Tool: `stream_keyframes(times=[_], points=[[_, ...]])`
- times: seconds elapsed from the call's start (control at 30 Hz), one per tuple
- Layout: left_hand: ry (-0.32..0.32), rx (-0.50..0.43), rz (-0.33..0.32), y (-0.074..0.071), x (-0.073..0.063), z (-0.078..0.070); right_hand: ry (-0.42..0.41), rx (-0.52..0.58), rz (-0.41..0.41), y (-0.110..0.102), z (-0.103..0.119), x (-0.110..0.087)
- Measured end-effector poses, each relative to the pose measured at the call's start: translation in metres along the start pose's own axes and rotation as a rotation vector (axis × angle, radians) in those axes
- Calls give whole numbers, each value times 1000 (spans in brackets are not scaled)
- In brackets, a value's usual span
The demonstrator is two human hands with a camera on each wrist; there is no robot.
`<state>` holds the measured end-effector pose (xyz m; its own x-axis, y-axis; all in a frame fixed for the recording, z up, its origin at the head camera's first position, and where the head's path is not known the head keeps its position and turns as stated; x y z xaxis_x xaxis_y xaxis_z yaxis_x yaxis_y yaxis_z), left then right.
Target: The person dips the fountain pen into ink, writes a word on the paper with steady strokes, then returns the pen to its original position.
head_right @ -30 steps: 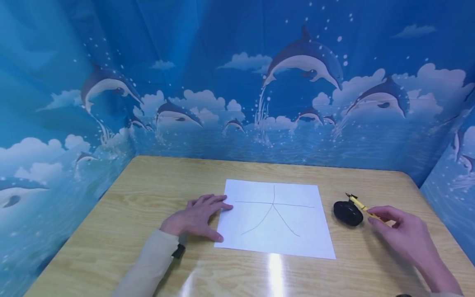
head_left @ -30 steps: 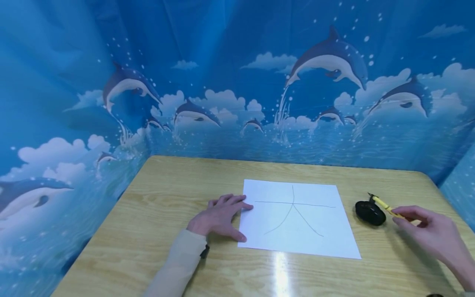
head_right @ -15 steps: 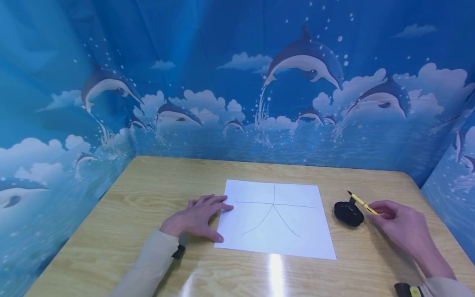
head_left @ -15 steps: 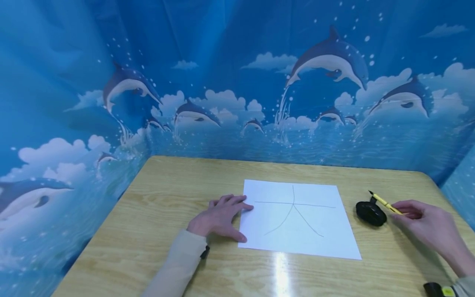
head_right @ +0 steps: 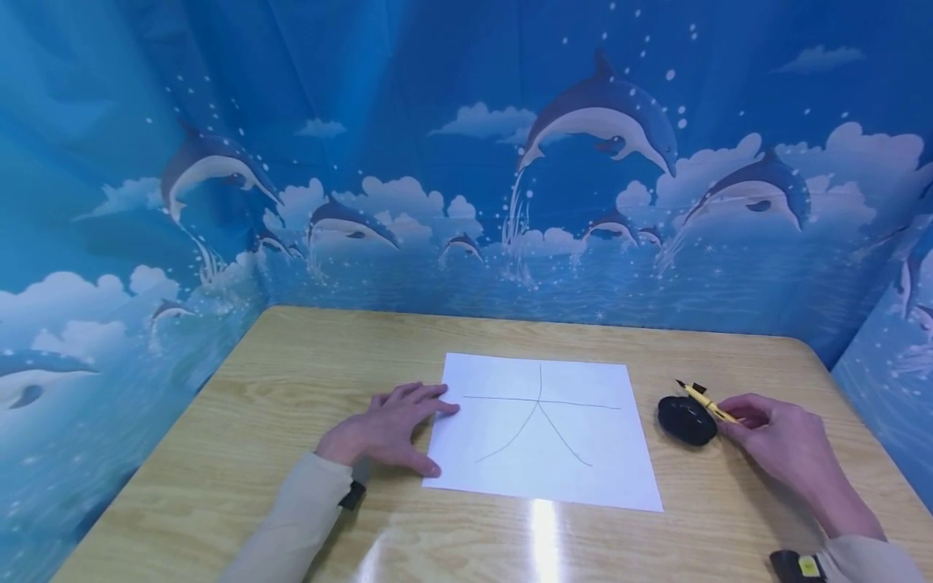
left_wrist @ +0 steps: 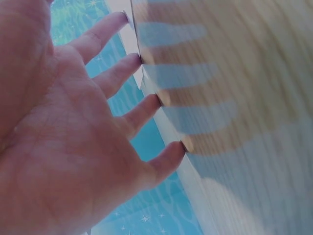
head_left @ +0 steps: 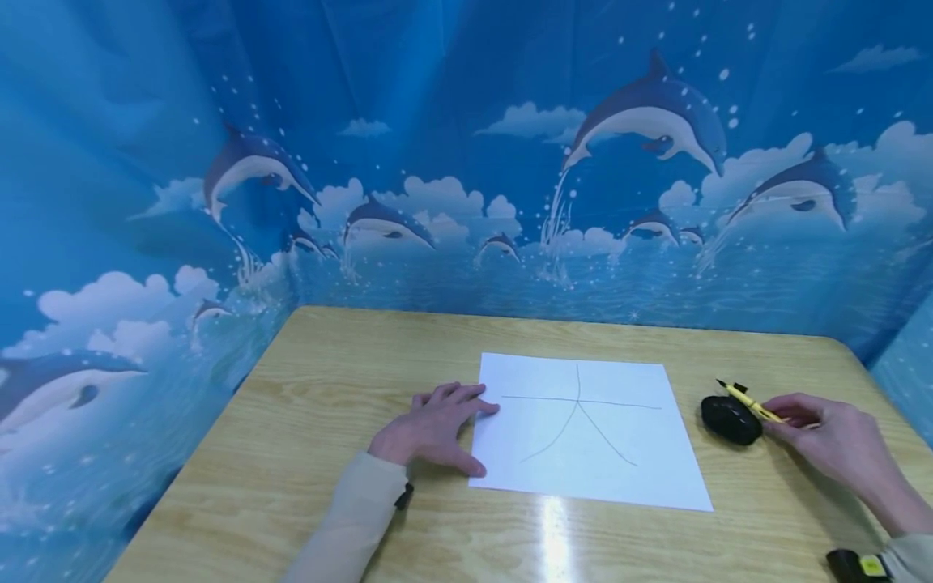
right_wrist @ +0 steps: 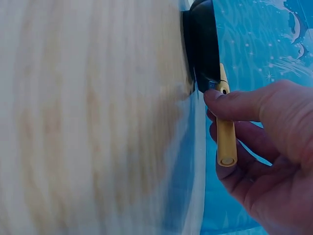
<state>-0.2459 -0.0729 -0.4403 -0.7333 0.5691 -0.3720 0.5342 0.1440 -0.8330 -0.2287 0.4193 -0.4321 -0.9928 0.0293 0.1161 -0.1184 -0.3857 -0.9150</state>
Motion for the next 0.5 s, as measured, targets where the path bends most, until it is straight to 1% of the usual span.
stream_keyframes(times=[0.3, 0.5], points=[[0, 13, 2, -1, 0, -1, -20, -31, 13, 1, 1, 1], [15, 22, -17, -2, 0, -2, -30, -48, 39, 2, 0, 0]])
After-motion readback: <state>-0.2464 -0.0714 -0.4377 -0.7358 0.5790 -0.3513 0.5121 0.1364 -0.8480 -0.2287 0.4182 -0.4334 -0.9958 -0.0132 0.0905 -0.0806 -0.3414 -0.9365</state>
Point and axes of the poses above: each hand's wrist, its own x-axis towards the middle knuckle, its own y-axis out of the palm, z = x × y, the point moved 7 cm from there along x, towards the middle knuckle, and after that the axes turned 6 degrees about z, right-handed, at the moved point
